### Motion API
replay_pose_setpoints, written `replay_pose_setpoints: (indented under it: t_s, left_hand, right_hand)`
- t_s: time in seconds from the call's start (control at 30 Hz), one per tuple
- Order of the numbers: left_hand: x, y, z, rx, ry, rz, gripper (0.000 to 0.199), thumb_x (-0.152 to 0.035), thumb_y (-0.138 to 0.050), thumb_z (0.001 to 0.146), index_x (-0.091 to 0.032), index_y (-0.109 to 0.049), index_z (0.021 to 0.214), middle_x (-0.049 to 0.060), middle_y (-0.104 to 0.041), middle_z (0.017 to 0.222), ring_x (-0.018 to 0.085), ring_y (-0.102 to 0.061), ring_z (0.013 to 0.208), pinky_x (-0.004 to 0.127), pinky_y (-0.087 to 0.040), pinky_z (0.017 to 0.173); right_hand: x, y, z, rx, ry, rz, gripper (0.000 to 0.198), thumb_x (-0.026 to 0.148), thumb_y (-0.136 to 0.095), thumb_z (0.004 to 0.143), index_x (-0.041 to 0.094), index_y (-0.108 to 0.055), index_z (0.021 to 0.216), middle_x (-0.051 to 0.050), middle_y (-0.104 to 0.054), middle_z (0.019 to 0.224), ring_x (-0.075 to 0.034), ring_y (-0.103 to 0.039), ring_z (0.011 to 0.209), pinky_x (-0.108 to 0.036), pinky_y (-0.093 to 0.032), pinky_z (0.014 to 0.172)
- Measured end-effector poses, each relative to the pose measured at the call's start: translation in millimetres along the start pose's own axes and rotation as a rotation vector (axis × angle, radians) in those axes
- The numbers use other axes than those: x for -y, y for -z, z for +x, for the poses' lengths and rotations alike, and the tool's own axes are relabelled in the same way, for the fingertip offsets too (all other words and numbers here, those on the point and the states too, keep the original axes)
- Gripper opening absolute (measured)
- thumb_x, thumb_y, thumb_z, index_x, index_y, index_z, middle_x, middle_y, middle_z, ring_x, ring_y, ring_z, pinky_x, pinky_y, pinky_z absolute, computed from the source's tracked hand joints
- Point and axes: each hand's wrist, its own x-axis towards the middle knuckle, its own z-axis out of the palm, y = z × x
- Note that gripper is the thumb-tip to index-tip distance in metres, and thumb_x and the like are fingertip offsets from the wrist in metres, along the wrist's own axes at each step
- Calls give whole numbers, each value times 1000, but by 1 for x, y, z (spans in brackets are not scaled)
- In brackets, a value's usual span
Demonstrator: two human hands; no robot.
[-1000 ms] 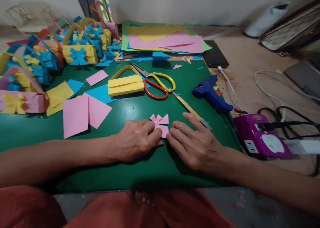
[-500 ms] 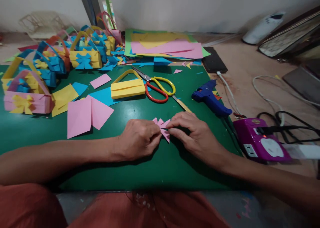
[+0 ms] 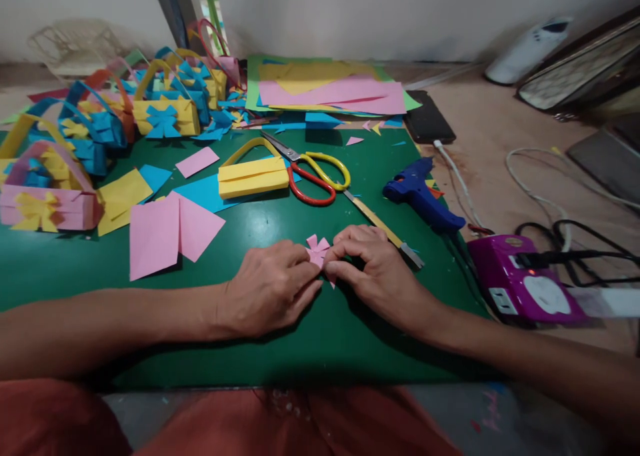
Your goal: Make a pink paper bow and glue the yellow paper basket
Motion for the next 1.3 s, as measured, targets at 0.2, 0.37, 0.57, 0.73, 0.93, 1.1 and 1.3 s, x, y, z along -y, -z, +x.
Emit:
replay_pose_setpoints:
  t_s: [0.2,0.37,0.57,0.73,0.93,1.1,1.3]
  left_hand:
    - [2,5,-5,77,-62,97,25,-25,-45,91,-14,-67,86,8,-65,85,19,-58,74,28,-48,55]
    - [3,6,-6,124,-94,114,24,-25,-45,91,-13,-65,87,10,-63,88,20,-54,76,30,-50,57]
    - [3,6,-6,153,-115,134,25,-27,-43,92,-13,-64,89,11,-61,91,21,-51,79,32,-51,61]
    - [3,6,-5,160,-117,121,25,-26,-45,92,-10,-64,92,13,-61,99,22,-50,84,34,-52,66]
    - [3,6,-6,166,-120,138,26,-27,-44,93,-11,-64,91,12,-62,95,22,-50,84,35,-53,68]
    - [4,5,-5,137,-120,120,25,-26,-45,92,-12,-65,88,12,-64,94,21,-52,81,34,-52,66]
    - [5,0,5,62,115,-121,20,-21,-49,90,-13,-66,84,8,-66,86,17,-59,79,30,-51,67]
  right_hand:
    - [0,-1,3,47,1,-100,19,16,-54,85,19,-61,68,-2,-57,77,-19,-50,82,-38,-33,79]
    - [2,-1,6,50,18,-210,19,17,-55,85,18,-60,66,-3,-57,77,-19,-49,82,-40,-32,79]
    - [2,0,7,55,35,-277,21,18,-54,84,18,-59,64,-3,-57,75,-19,-50,79,-40,-32,78]
    - [3,1,10,75,25,-328,20,18,-53,84,18,-61,65,-4,-59,77,-20,-51,81,-41,-33,78]
    - [0,2,4,56,74,-319,16,18,-54,84,19,-61,69,-4,-61,78,-20,-53,81,-40,-31,80]
    - [-7,0,-3,-1,177,-324,15,20,-52,87,19,-60,74,-5,-64,78,-21,-56,82,-45,-27,87]
    - [-11,-3,-6,-47,166,-293,14,22,-56,87,20,-61,74,-2,-63,75,-20,-55,81,-43,-26,86]
